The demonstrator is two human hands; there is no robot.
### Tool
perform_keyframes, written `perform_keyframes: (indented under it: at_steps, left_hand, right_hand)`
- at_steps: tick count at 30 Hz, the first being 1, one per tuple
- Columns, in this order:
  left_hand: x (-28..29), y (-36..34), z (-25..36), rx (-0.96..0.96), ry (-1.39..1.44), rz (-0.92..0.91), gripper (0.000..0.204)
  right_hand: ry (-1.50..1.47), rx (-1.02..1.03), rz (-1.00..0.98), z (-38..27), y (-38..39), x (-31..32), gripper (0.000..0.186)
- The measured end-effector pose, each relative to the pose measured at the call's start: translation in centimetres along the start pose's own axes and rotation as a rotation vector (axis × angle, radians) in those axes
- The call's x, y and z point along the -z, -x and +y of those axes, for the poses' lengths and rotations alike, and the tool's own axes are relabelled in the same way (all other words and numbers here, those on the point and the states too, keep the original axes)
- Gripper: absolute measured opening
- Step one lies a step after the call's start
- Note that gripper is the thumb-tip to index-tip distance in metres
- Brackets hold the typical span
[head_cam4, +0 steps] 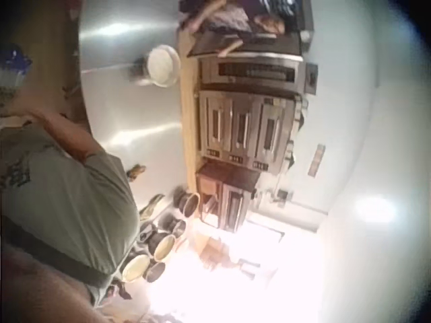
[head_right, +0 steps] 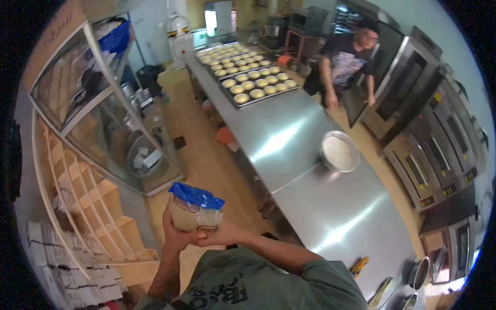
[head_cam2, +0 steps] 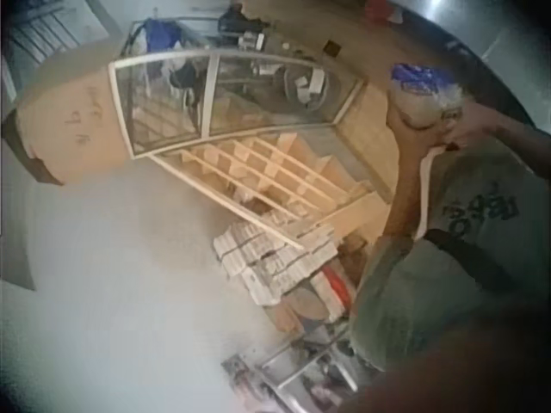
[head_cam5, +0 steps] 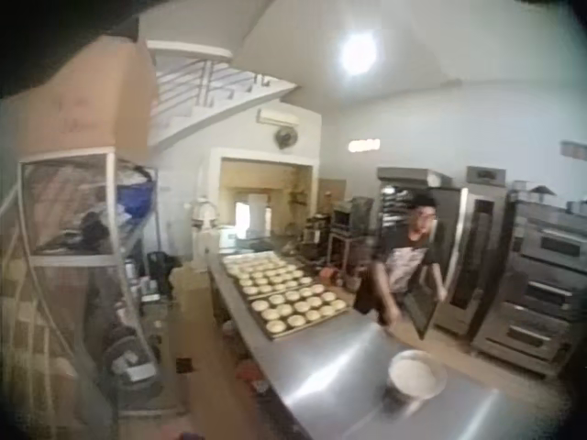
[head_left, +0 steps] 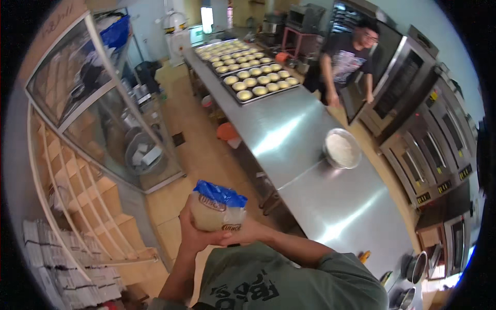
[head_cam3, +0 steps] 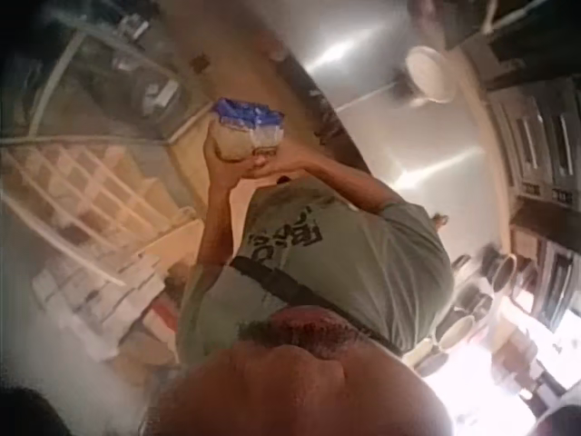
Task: The person pipes filling into pastry dough cups on a baking sheet using a piping bag, then handles a second bag of filling and pipes it into pastry dough cups on another baking sheet.
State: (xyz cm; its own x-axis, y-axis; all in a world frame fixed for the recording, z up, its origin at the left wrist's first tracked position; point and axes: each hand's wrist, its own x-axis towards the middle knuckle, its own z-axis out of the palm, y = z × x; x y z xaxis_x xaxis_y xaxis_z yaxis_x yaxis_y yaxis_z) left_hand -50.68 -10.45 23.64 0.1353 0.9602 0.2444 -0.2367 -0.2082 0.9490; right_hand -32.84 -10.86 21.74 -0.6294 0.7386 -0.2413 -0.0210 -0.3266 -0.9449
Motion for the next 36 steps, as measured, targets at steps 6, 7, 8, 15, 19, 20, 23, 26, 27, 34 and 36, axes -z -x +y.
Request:
perform_keyframes:
  at_steps: [6,7,8,15,19,20,23,26,27,34,36]
  left_hand:
    - [4.6,-7.1,-2.0,-0.011,-0.205,-0.032,0.090]
    - [4.7,-8.5,-2.3,-0.001,-0.232,-0.046,0.092]
    - [4.8,-10.0,-2.5,0.009,-0.259,-0.061,0.093]
    - [3.4,-22.4,-7.3,0.076,-0.384,-0.091,0.102]
    - [2.6,-30.2,-11.0,0.121,-0.398,-0.139,0.098]
    - [2.2,-31.8,-11.7,0.148,-0.355,-0.118,0.094]
    - [1.8,-37.1,-14.9,0.178,-0.247,-0.060,0.085]
    - [1.9,-40.4,-16.7,0.176,-0.128,0.075,0.075]
    - [2.1,-41.4,-16.9,0.230,-0.044,0.112,0.073]
    - [1.2,-51.5,-18.4,0.163,0.090,0.075,0.069]
    - [0.8,-54.2,-18.1,0.035,-0.074,-0.106,0.073]
  right_hand:
    - [-0.062,0.398,0.233,2.9,-8.4,3.5,0.074]
    - [-0.114,0.411,0.246,3.3,-9.7,4.6,0.076]
    - [-0.166,0.424,0.260,3.5,-10.9,5.9,0.078]
    - [0.084,0.454,0.273,0.2,-19.0,17.2,0.083]
    - [0.146,0.411,0.286,-2.9,-23.6,23.7,0.085]
    - [0.162,0.417,0.306,-3.4,-24.7,25.1,0.085]
    - [0.250,0.403,0.381,-5.8,-27.2,29.4,0.087]
    - [0.404,0.357,0.423,-8.9,-27.9,32.3,0.089]
    - [0.366,0.391,0.399,-10.2,-27.8,33.1,0.091]
    - [-0.068,0.545,0.333,-12.4,-32.2,38.5,0.102]
    - [-0.085,0.350,0.290,-11.7,-33.1,39.4,0.098]
